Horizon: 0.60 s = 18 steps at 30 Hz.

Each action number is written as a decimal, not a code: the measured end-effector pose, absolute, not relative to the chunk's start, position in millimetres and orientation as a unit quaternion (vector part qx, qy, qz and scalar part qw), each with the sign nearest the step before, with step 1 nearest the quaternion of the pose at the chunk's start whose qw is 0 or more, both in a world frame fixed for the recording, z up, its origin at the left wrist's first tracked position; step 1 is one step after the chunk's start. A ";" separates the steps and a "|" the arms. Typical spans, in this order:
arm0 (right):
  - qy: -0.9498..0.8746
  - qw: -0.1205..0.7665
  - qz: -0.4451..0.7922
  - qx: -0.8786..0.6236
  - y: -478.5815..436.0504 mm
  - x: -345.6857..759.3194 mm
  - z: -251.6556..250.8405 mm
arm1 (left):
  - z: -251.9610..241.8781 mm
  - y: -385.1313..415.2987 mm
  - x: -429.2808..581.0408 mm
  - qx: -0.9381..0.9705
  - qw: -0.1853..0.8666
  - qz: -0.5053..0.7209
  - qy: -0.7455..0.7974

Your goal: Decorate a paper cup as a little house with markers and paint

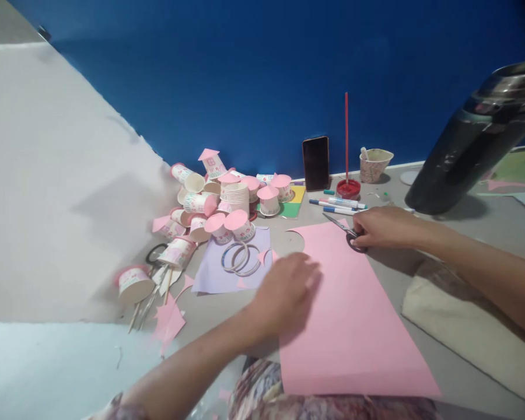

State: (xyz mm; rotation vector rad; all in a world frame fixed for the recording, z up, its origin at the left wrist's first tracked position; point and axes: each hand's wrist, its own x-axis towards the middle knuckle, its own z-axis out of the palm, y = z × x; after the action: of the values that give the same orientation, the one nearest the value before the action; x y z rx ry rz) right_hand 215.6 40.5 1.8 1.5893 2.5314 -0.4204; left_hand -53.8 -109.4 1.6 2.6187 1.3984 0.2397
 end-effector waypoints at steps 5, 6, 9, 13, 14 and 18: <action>0.821 0.078 -0.153 0.545 42.4 216.0 8.1 | -1.2 -75.6 -100.8 0.738 -0.012 0.005 0.675; 0.819 0.078 -0.158 0.547 43.4 216.8 8.8 | -3.5 -71.8 -104.6 0.735 -0.013 0.006 0.678; 0.817 0.074 -0.193 0.538 45.4 220.4 11.6 | -10.1 -65.9 -107.0 0.726 -0.018 0.019 0.687; 0.833 0.056 -0.278 0.475 41.0 218.6 19.0 | -11.9 -63.7 -106.6 0.721 -0.013 0.057 0.690; 0.841 0.053 -0.294 0.452 38.4 215.6 21.0 | -11.0 -63.8 -107.4 0.722 -0.011 0.068 0.688; 0.869 0.072 -0.278 0.403 26.1 195.9 27.5 | -4.1 -66.1 -111.3 0.735 -0.010 0.107 0.669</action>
State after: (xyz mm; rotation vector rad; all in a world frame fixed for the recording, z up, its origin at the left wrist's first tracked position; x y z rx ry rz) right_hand 195.9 26.1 27.5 1.2113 2.6119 -0.8348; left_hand -111.3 -66.1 -4.1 2.3235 2.1163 0.3387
